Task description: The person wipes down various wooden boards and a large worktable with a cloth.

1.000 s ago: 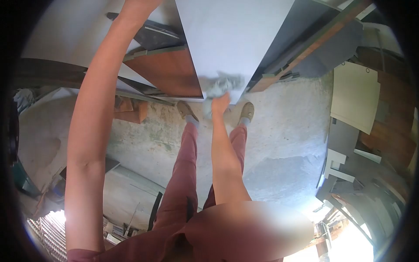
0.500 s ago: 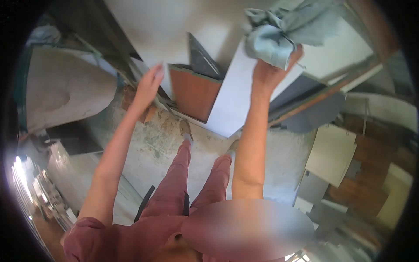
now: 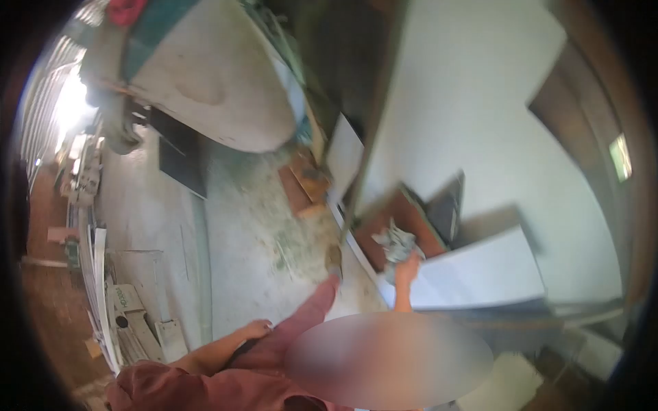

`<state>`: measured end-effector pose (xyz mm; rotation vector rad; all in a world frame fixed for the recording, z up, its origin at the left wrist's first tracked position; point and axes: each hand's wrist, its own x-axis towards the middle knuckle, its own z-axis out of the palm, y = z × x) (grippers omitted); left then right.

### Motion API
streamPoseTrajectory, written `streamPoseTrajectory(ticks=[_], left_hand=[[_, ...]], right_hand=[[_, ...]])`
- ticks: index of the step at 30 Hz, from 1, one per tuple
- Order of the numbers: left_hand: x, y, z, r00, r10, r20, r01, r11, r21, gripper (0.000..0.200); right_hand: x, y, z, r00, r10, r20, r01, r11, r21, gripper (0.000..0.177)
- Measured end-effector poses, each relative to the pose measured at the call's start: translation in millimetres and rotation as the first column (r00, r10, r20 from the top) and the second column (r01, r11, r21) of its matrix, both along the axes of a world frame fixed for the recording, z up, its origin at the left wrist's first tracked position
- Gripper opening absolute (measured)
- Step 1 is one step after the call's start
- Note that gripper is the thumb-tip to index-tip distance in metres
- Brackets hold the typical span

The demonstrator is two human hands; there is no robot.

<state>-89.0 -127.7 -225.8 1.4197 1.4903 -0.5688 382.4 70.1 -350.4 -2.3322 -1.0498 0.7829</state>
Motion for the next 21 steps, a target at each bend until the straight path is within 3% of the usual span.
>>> streamPoseTrajectory(ticks=[2, 3, 4, 5, 6, 8, 10, 12, 13, 14, 15, 16, 17, 18, 19, 21], left_hand=[[19.7, 32.9, 17.4, 0.984, 0.165, 0.073, -0.168, 0.985, 0.045, 0.038], [24.2, 51.9, 18.7, 0.980, 0.179, 0.089, -0.186, 0.979, 0.078, 0.038], [29.5, 67.6, 19.7, 0.975, 0.147, 0.169, -0.174, 0.971, 0.161, 0.037], [37.2, 85.3, 21.2, 0.963, 0.106, 0.248, -0.167, 0.956, 0.240, 0.035], [50.1, 111.1, 38.5, 0.948, 0.136, 0.288, -0.220, 0.934, 0.281, 0.029], [82.7, 172.5, 87.9, 0.882, 0.310, 0.354, -0.381, 0.912, 0.150, 0.026], [109.9, 218.7, 110.1, 0.869, 0.132, 0.478, -0.334, 0.868, 0.368, 0.033], [144.7, 258.3, 147.5, 0.895, 0.100, 0.434, -0.274, 0.892, 0.359, 0.040], [160.8, 272.2, 155.7, 0.816, -0.073, 0.574, -0.288, 0.809, 0.512, 0.038], [177.5, 279.3, 160.2, 0.689, -0.270, 0.672, -0.327, 0.712, 0.621, 0.038], [192.6, 281.6, 143.6, 0.682, -0.204, 0.702, -0.321, 0.779, 0.538, 0.041], [209.2, 282.3, 186.6, 0.528, 0.037, 0.848, -0.320, 0.934, 0.159, 0.048], [222.6, 281.9, 230.8, 0.423, 0.330, 0.844, -0.246, 0.938, -0.243, 0.056], [225.3, 277.2, 219.3, 0.372, 0.415, 0.830, -0.175, 0.910, -0.376, 0.057], [227.7, 274.0, 224.7, 0.385, 0.388, 0.837, -0.106, 0.920, -0.378, 0.057], [226.2, 265.2, 232.1, 0.505, 0.442, 0.742, -0.062, 0.876, -0.479, 0.050]], right_hand=[[15.7, 52.4, 51.1, 0.994, -0.006, 0.108, -0.017, 0.977, 0.213, 0.045], [21.2, 71.5, 80.0, 0.989, -0.032, 0.147, -0.017, 0.947, 0.321, 0.045], [20.9, 85.9, 124.5, 0.997, -0.032, 0.076, -0.010, 0.869, 0.494, 0.045], [21.5, 94.7, 165.4, 0.991, 0.019, 0.131, -0.094, 0.796, 0.598, 0.045], [19.2, 101.4, 203.9, 0.993, 0.031, 0.116, -0.093, 0.804, 0.587, 0.045], [9.6, 104.5, 244.4, 0.991, 0.031, 0.128, -0.100, 0.808, 0.581, 0.045], [0.8, 84.3, 261.1, 0.998, 0.063, -0.023, -0.039, 0.820, 0.571, 0.042], [-19.3, 52.9, 265.5, 0.991, 0.119, 0.063, -0.135, 0.867, 0.480, 0.038], [-36.9, 33.5, 273.2, 0.985, 0.140, -0.096, -0.089, 0.905, 0.416, 0.035], [-63.4, 21.4, 300.1, 0.984, 0.136, -0.118, -0.072, 0.898, 0.435, 0.030], [-81.9, 5.6, 300.5, 0.980, 0.138, -0.145, -0.088, 0.948, 0.307, 0.028], [-106.6, -3.3, 324.3, 0.940, 0.012, -0.342, 0.077, 0.966, 0.248, 0.028], [-127.2, -16.8, 326.3, 0.893, -0.027, -0.450, 0.180, 0.937, 0.299, 0.026], [-145.4, -24.6, 336.7, 0.854, -0.032, -0.519, 0.202, 0.940, 0.274, 0.036], [-157.3, -35.4, 319.5, 0.771, -0.087, -0.631, 0.285, 0.933, 0.219, 0.050], [-152.3, -60.0, 338.7, 0.668, -0.108, -0.736, 0.242, 0.967, 0.078, 0.059]])
